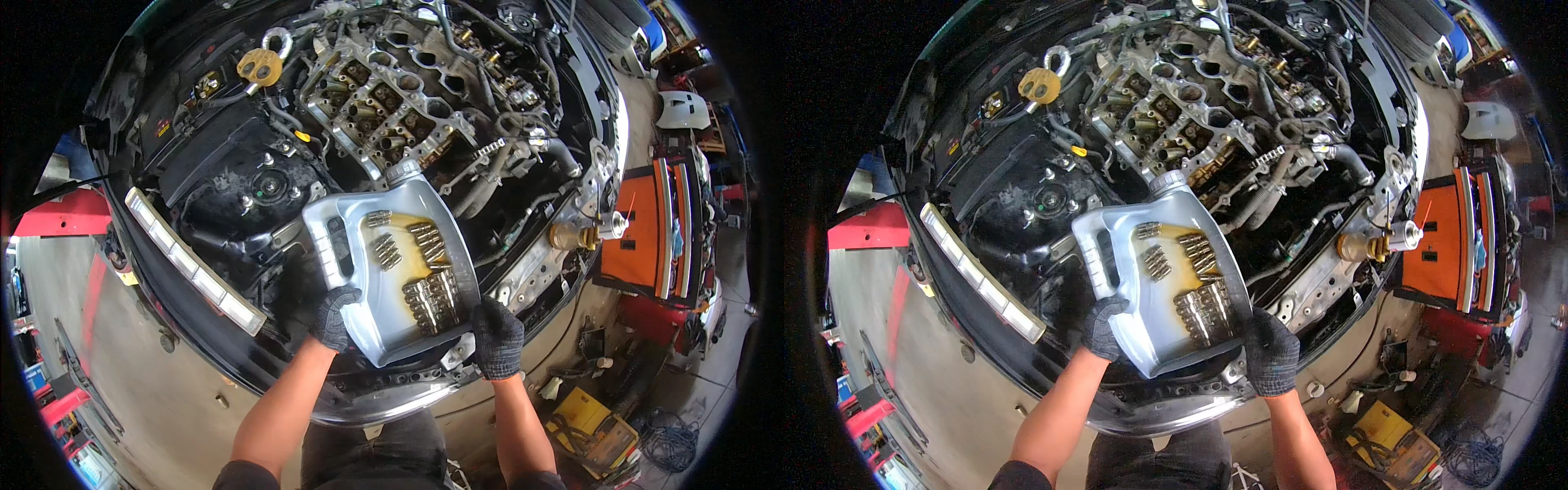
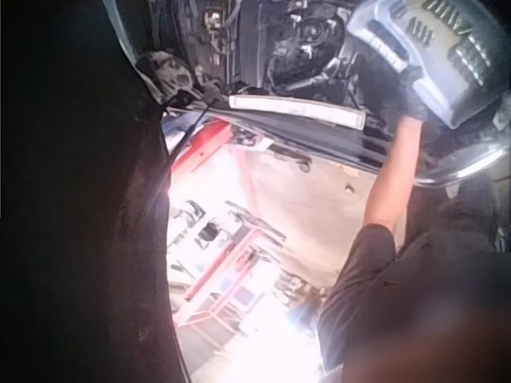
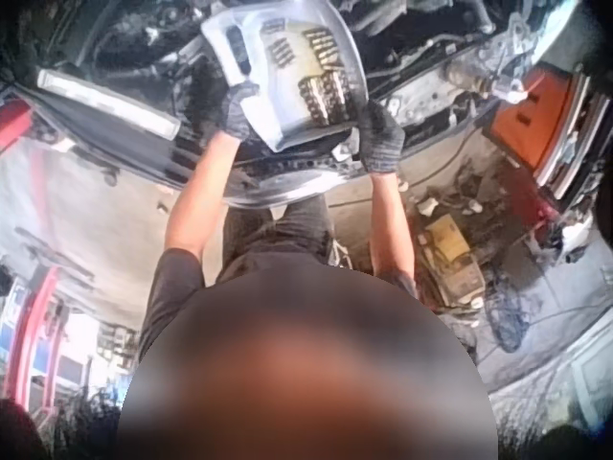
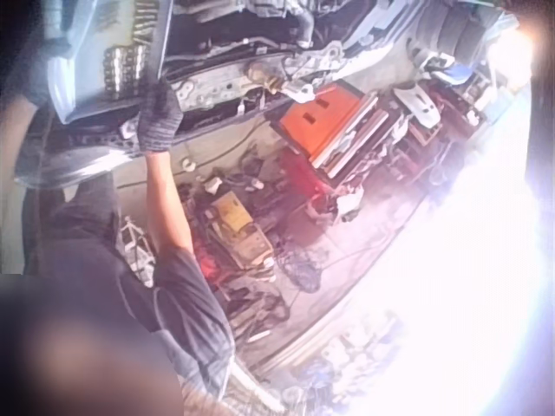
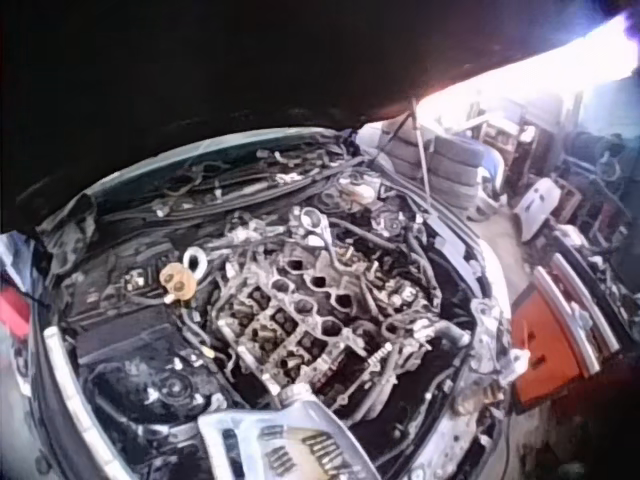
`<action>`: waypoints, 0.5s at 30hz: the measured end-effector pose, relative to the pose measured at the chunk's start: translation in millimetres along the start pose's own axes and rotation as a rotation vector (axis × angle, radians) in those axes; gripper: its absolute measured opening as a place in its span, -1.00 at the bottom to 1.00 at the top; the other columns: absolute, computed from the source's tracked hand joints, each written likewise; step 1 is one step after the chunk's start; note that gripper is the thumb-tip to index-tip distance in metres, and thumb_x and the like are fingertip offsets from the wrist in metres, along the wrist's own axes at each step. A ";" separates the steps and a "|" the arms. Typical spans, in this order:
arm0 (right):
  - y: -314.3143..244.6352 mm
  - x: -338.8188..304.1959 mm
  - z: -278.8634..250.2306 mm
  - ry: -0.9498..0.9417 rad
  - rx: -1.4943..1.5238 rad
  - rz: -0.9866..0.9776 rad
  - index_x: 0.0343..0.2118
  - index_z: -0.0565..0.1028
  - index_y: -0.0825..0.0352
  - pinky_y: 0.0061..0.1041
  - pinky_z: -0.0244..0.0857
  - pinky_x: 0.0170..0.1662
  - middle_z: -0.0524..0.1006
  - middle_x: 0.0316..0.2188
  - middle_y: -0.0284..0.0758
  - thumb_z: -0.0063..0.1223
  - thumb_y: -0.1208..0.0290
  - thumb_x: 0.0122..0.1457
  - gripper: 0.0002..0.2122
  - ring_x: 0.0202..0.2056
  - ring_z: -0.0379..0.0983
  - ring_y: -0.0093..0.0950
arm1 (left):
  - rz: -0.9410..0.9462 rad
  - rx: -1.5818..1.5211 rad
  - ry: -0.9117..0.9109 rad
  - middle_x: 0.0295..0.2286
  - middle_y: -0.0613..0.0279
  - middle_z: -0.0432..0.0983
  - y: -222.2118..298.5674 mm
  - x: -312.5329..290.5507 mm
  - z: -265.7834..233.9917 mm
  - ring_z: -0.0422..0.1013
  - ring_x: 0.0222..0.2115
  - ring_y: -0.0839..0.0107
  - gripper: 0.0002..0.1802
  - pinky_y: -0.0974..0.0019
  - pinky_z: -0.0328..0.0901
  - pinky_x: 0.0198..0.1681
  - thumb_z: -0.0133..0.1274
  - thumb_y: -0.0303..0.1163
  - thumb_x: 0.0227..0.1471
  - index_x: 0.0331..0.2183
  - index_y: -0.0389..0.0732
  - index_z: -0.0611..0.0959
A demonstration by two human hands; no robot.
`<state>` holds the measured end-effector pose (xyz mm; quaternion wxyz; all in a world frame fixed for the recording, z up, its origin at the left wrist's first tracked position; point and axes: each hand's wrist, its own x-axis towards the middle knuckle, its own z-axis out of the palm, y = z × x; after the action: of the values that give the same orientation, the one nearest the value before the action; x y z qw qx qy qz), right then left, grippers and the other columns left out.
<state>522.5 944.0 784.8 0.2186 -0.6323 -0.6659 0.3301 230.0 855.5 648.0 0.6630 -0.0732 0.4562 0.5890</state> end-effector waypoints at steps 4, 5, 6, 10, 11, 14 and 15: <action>-19.1 17.5 8.7 -0.049 0.021 0.001 -0.07 0.65 0.42 -0.38 0.54 -0.16 0.71 -0.29 -0.10 0.27 0.52 0.25 -0.79 -0.24 0.71 -0.32 | -0.040 -0.148 -0.040 -0.21 0.06 0.62 10.5 9.7 -9.4 0.57 -0.14 0.14 -0.53 0.05 0.47 0.02 0.13 -0.43 0.04 0.02 -0.32 0.62; -25.3 22.1 9.3 -0.059 -0.024 0.007 -0.07 0.65 0.41 -0.39 0.54 -0.16 0.71 -0.28 -0.09 0.27 0.52 0.25 -0.79 -0.24 0.71 -0.32 | -0.118 -0.320 -0.072 -0.21 0.06 0.62 14.6 7.3 -10.3 0.57 -0.14 0.14 -0.52 0.05 0.47 0.03 0.13 -0.43 0.05 0.04 -0.32 0.61; -32.0 26.8 11.0 -0.037 -0.042 -0.037 -0.09 0.65 0.37 -0.36 0.53 -0.20 0.68 -0.28 -0.13 0.31 0.56 0.18 -0.78 -0.26 0.69 -0.27 | -0.128 -0.343 -0.107 -0.21 0.08 0.63 18.1 5.5 -9.9 0.57 -0.15 0.18 -0.60 0.09 0.48 0.01 0.15 -0.42 0.08 -0.02 -0.30 0.64; -66.3 45.2 16.3 0.126 -0.245 -0.378 -0.15 0.66 0.31 -0.28 0.48 -0.24 0.61 -0.31 -0.19 0.32 0.60 0.06 -0.74 -0.29 0.60 -0.19 | -0.125 -0.315 -0.075 -0.24 0.14 0.65 25.0 -12.4 -5.4 0.59 -0.19 0.25 -0.77 0.18 0.50 -0.03 0.17 -0.43 0.16 -0.14 -0.27 0.70; -77.4 46.3 18.1 0.056 -0.232 -0.351 -0.16 0.66 0.33 -0.29 0.48 -0.26 0.61 -0.33 -0.20 0.30 0.63 0.06 -0.75 -0.32 0.59 -0.20 | -0.112 -0.272 -0.030 -0.24 0.14 0.65 25.3 -17.5 -3.8 0.59 -0.20 0.26 -0.77 0.19 0.50 -0.04 0.17 -0.43 0.16 -0.14 -0.27 0.70; -105.0 51.2 38.3 -0.121 -0.274 -0.323 -0.20 0.67 0.33 -0.31 0.48 -0.31 0.61 -0.35 -0.20 0.28 0.64 0.09 -0.80 -0.39 0.59 -0.18 | -0.193 -0.359 -0.016 -0.32 0.13 0.61 24.2 -21.1 -2.9 0.59 -0.28 0.20 -0.74 0.12 0.52 -0.13 0.13 -0.41 0.16 -0.11 -0.28 0.64; -111.3 56.1 47.6 -0.154 -0.191 -0.416 -0.20 0.67 0.31 -0.28 0.48 -0.32 0.61 -0.35 -0.19 0.30 0.59 0.11 -0.82 -0.38 0.60 -0.15 | -0.197 -0.328 0.009 -0.32 0.13 0.61 23.2 -22.3 -4.3 0.59 -0.28 0.21 -0.75 0.13 0.52 -0.13 0.14 -0.40 0.16 -0.12 -0.27 0.64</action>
<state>405.3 993.5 824.7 0.1696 -0.4725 -0.8247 0.2606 210.5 843.7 671.2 0.6944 -0.2272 0.3478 0.5875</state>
